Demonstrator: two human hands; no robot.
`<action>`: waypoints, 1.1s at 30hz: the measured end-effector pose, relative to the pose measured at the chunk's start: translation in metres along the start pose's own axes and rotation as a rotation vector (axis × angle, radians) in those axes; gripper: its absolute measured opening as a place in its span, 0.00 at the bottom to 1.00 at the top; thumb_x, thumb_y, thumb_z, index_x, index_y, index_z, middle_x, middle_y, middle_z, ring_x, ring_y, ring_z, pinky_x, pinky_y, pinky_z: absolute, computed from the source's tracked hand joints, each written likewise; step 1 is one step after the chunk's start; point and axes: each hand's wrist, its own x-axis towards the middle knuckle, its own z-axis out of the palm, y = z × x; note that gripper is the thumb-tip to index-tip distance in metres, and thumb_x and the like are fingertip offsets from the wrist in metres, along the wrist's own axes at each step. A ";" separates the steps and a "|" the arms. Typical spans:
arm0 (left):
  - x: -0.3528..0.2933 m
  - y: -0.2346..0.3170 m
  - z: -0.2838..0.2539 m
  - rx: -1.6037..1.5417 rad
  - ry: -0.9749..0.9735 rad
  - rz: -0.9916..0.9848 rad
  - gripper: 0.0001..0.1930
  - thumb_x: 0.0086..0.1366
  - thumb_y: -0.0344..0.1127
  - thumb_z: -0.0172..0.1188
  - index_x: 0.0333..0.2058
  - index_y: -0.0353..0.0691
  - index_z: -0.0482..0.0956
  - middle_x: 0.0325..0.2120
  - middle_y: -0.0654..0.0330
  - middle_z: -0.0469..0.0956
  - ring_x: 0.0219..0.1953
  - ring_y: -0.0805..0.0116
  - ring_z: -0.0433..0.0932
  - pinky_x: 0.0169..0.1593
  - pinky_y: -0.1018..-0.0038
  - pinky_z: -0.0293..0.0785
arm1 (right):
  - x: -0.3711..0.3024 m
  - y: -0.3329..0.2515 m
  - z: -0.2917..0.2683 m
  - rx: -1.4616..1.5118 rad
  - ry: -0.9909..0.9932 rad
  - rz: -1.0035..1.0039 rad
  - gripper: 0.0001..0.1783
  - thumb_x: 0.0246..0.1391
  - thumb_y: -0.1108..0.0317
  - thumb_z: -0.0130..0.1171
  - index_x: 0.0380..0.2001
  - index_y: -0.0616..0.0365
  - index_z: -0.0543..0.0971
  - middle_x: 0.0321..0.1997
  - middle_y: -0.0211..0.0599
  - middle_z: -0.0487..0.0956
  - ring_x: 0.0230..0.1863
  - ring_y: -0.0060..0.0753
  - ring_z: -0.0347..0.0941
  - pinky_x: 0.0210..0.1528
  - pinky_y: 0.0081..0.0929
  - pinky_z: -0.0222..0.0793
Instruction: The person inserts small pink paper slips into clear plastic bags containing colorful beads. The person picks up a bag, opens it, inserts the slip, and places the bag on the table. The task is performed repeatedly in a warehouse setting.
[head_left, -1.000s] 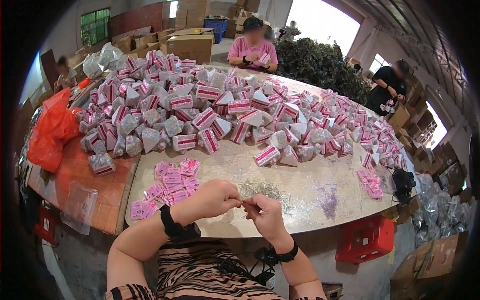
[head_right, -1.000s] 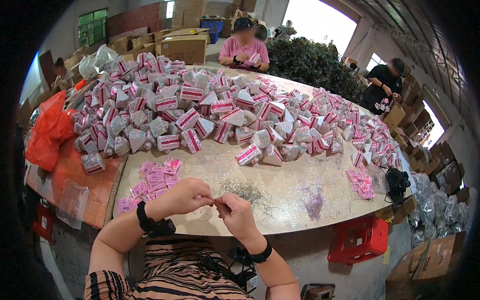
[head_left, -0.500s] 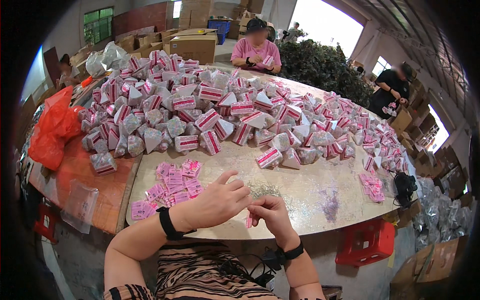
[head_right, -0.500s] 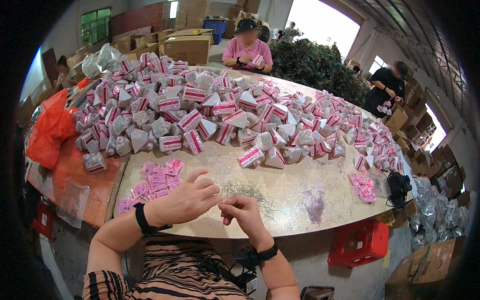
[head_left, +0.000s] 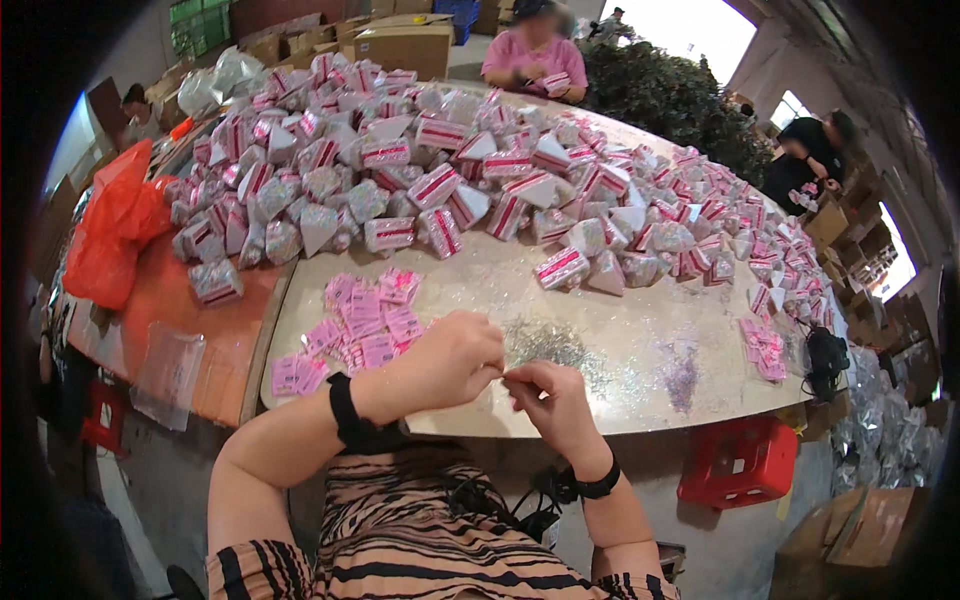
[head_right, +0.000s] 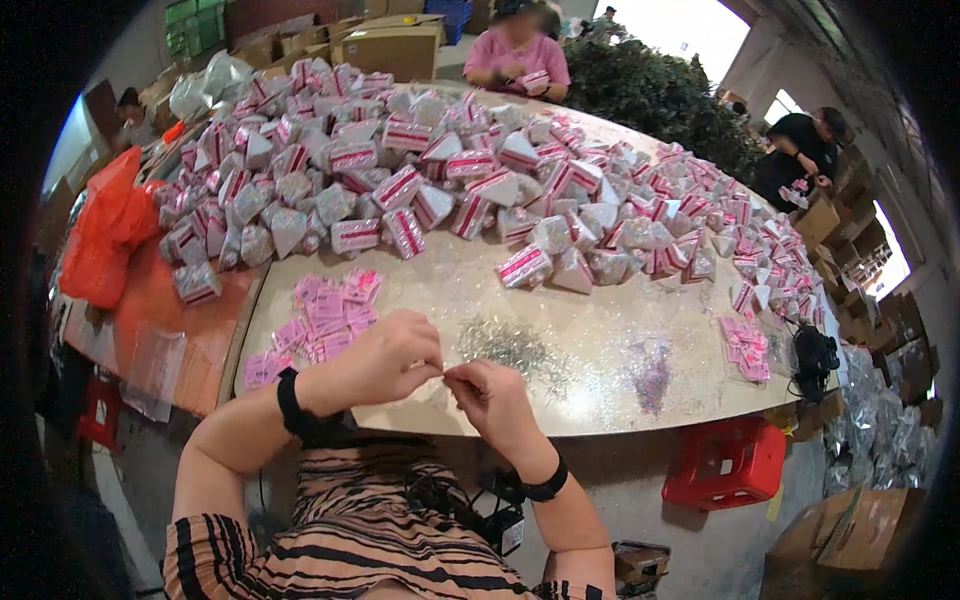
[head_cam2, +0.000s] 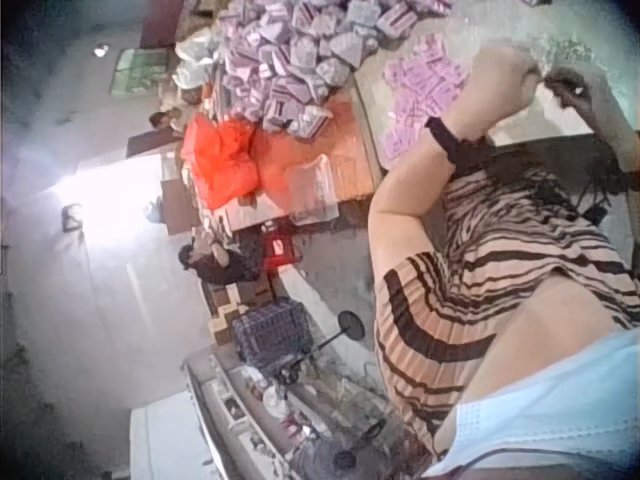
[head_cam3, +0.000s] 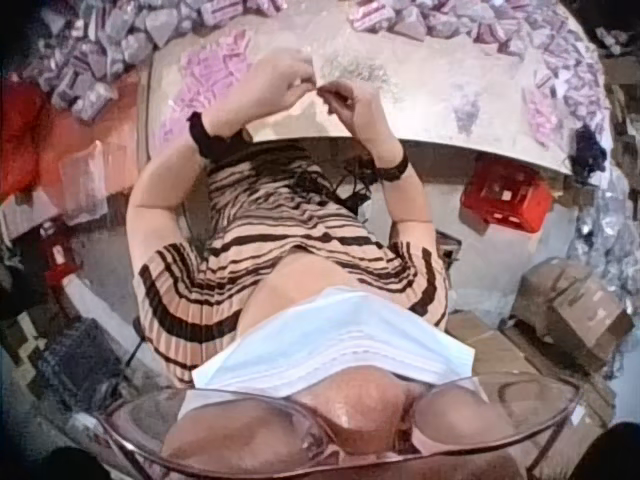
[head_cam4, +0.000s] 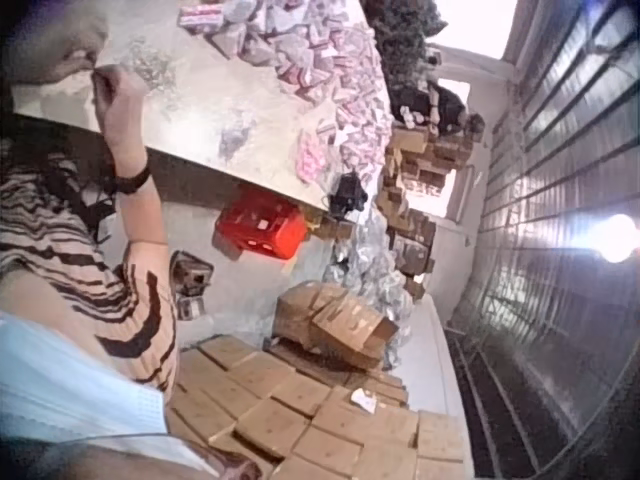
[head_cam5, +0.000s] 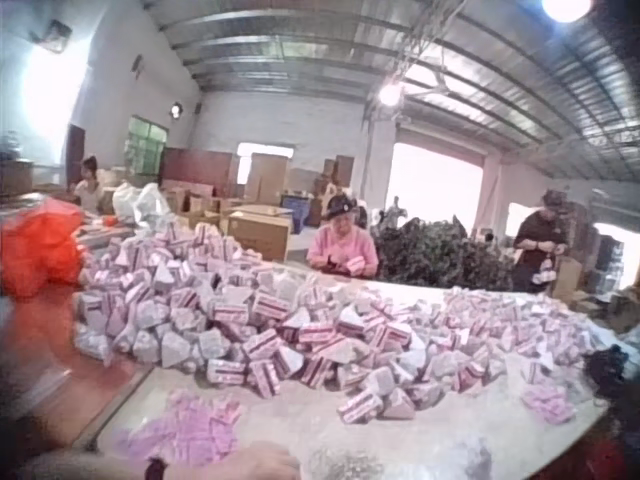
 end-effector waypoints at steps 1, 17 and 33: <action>-0.002 -0.004 0.002 -0.096 0.011 -0.086 0.03 0.50 0.28 0.63 0.24 0.35 0.79 0.23 0.57 0.76 0.31 0.58 0.74 0.40 0.68 0.71 | 0.001 -0.002 0.003 -0.195 0.036 -0.190 0.04 0.51 0.77 0.61 0.31 0.67 0.79 0.23 0.38 0.75 0.23 0.35 0.75 0.24 0.25 0.69; 0.105 -0.090 0.042 -0.186 -0.169 -0.328 0.17 0.57 0.40 0.65 0.41 0.36 0.78 0.33 0.51 0.80 0.36 0.61 0.78 0.41 0.67 0.74 | 0.001 0.020 -0.035 -0.801 0.388 -0.385 0.08 0.42 0.81 0.61 0.28 0.60 0.75 0.21 0.38 0.71 0.21 0.40 0.71 0.22 0.33 0.68; 0.155 -0.129 0.090 -0.194 0.206 -0.381 0.36 0.48 0.40 0.71 0.54 0.36 0.65 0.36 0.46 0.78 0.35 0.56 0.80 0.36 0.63 0.76 | -0.024 0.016 -0.067 -0.615 0.539 -0.144 0.09 0.43 0.84 0.60 0.29 0.63 0.76 0.21 0.42 0.71 0.19 0.40 0.68 0.21 0.30 0.63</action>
